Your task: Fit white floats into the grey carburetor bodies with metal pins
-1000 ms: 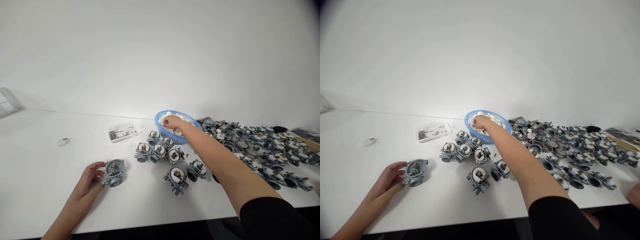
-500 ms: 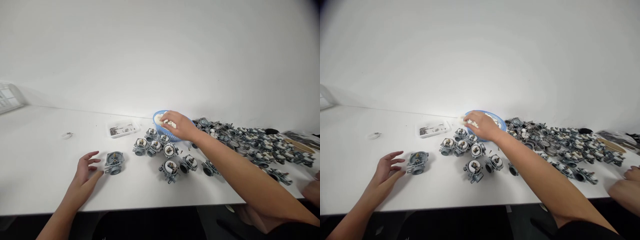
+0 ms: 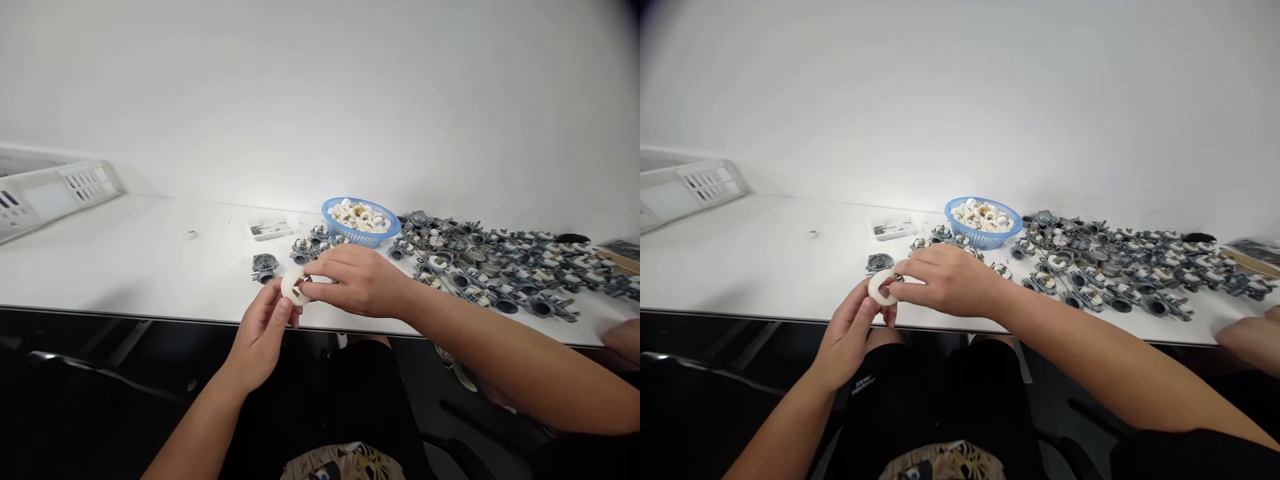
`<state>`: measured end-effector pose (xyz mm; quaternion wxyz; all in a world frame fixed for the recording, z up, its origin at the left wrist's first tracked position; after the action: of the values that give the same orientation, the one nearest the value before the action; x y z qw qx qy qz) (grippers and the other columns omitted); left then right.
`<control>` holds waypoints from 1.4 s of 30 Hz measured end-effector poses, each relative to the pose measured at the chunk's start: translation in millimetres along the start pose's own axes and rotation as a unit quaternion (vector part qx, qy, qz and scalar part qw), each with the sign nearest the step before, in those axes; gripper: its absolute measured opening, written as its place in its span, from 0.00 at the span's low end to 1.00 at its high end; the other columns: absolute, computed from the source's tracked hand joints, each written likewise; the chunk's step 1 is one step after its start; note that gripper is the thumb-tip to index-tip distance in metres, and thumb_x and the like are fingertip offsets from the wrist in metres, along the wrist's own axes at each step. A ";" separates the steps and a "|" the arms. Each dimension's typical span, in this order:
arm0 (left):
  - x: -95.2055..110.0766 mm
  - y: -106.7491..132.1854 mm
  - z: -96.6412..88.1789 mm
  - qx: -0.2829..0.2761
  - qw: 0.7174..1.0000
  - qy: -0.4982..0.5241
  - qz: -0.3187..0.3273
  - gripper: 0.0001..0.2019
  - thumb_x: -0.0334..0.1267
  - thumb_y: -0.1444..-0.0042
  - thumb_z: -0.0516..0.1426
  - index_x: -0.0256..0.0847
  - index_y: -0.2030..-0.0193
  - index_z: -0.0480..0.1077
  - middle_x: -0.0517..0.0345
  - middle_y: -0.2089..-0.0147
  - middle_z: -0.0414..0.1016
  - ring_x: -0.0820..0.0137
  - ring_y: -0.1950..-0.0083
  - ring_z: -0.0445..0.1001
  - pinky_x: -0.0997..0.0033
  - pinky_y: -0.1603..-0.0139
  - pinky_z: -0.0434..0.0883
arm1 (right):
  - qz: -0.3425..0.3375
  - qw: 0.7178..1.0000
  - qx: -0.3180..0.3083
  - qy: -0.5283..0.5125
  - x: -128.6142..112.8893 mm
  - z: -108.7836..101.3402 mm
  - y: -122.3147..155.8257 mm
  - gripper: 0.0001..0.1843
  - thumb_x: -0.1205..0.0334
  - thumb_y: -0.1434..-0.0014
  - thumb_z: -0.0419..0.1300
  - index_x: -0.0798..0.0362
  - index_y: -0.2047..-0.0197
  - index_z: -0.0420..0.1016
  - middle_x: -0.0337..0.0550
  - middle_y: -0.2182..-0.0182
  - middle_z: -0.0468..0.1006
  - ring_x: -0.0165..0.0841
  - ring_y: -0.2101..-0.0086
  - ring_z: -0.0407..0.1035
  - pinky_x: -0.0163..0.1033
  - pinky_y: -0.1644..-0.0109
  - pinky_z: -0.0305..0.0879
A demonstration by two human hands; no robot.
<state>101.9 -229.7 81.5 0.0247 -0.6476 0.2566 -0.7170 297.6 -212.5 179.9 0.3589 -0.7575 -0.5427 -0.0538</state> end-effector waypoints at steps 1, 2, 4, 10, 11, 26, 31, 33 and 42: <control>2.6 -0.3 0.6 0.008 1.000 0.006 0.006 0.17 0.50 0.30 0.51 0.43 0.46 0.71 0.57 0.65 0.72 0.70 0.65 0.71 0.67 0.59 0.72 | -0.005 1.000 -0.003 0.008 -1.9 -2.1 -1.6 0.08 0.67 0.28 0.55 0.50 0.57 0.75 0.40 0.58 0.80 0.30 0.61 0.71 0.38 0.59 0.63; 4.0 -0.9 1.2 0.022 1.000 0.010 0.019 0.16 0.51 0.31 0.52 0.43 0.48 0.72 0.58 0.65 0.73 0.71 0.66 0.71 0.68 0.60 0.72 | -0.008 1.000 -0.006 0.015 -3.4 -3.7 -2.7 0.08 0.67 0.29 0.55 0.50 0.57 0.75 0.39 0.58 0.80 0.30 0.61 0.71 0.38 0.59 0.63; 4.0 -2.2 2.6 0.076 0.996 0.008 0.045 0.15 0.51 0.34 0.56 0.43 0.51 0.73 0.57 0.63 0.75 0.71 0.65 0.73 0.68 0.59 0.73 | -0.002 1.000 -0.004 0.019 -5.2 -5.1 -3.5 0.08 0.67 0.29 0.56 0.50 0.58 0.76 0.39 0.60 0.80 0.30 0.62 0.71 0.38 0.60 0.62; -4.6 -10.3 4.3 0.193 0.981 0.024 0.003 0.15 0.51 0.39 0.62 0.39 0.58 0.76 0.54 0.61 0.78 0.69 0.63 0.75 0.70 0.60 0.76 | 0.048 0.998 0.022 0.017 -11.4 10.8 -4.9 0.11 0.59 0.28 0.56 0.50 0.61 0.77 0.38 0.66 0.79 0.29 0.69 0.68 0.38 0.65 0.58; -5.8 -13.0 2.7 0.190 0.981 0.045 -0.012 0.16 0.52 0.38 0.61 0.39 0.58 0.76 0.53 0.60 0.77 0.69 0.63 0.75 0.70 0.63 0.76 | 0.063 0.997 0.029 0.019 -13.0 15.1 -6.2 0.11 0.58 0.28 0.56 0.50 0.61 0.77 0.38 0.66 0.79 0.29 0.69 0.68 0.38 0.66 0.58; -10.5 -77.5 -107.6 0.088 0.964 -0.159 -0.197 0.16 0.48 0.36 0.50 0.40 0.70 0.65 0.62 0.75 0.58 0.74 0.77 0.54 0.72 0.77 0.56 | 0.478 0.821 0.103 -0.296 -64.5 139.7 7.6 0.21 0.57 0.39 0.63 0.50 0.44 0.68 0.47 0.51 0.76 0.34 0.62 0.71 0.39 0.61 0.71; -21.1 -95.5 -106.9 -0.009 0.941 -0.288 -0.176 0.22 0.55 0.34 0.47 0.42 0.73 0.62 0.60 0.76 0.60 0.71 0.75 0.58 0.69 0.72 0.58 | 0.449 0.834 0.143 -0.286 -53.8 171.5 7.3 0.19 0.58 0.38 0.60 0.51 0.45 0.69 0.50 0.50 0.76 0.40 0.53 0.71 0.46 0.49 0.71; -21.0 -100.0 -100.7 -0.039 0.923 -0.352 -0.149 0.24 0.57 0.34 0.46 0.42 0.74 0.62 0.58 0.74 0.64 0.69 0.73 0.61 0.68 0.70 0.60 | 0.415 0.849 0.184 -0.271 -47.0 175.0 7.4 0.14 0.62 0.35 0.53 0.51 0.46 0.69 0.51 0.50 0.76 0.41 0.50 0.70 0.49 0.44 0.69; -21.5 -91.9 -71.9 -0.173 0.921 -0.322 -0.133 0.23 0.57 0.32 0.46 0.43 0.68 0.67 0.57 0.68 0.69 0.66 0.67 0.67 0.67 0.65 0.66 | 0.375 0.858 0.209 -0.280 -48.5 177.2 14.5 0.17 0.56 0.28 0.53 0.52 0.39 0.67 0.52 0.49 0.77 0.39 0.48 0.70 0.47 0.45 0.70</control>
<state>65.0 -118.0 96.4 -0.1022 -0.8659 0.2667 -0.4106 235.8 -146.1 19.5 0.3346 -0.7939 -0.2933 0.4145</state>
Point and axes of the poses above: each hand's wrist, its own y-axis away from the middle knuckle, its own z-axis out of the palm, x = y × z, the point moved 1 cm from there along -y, towards the middle knuckle
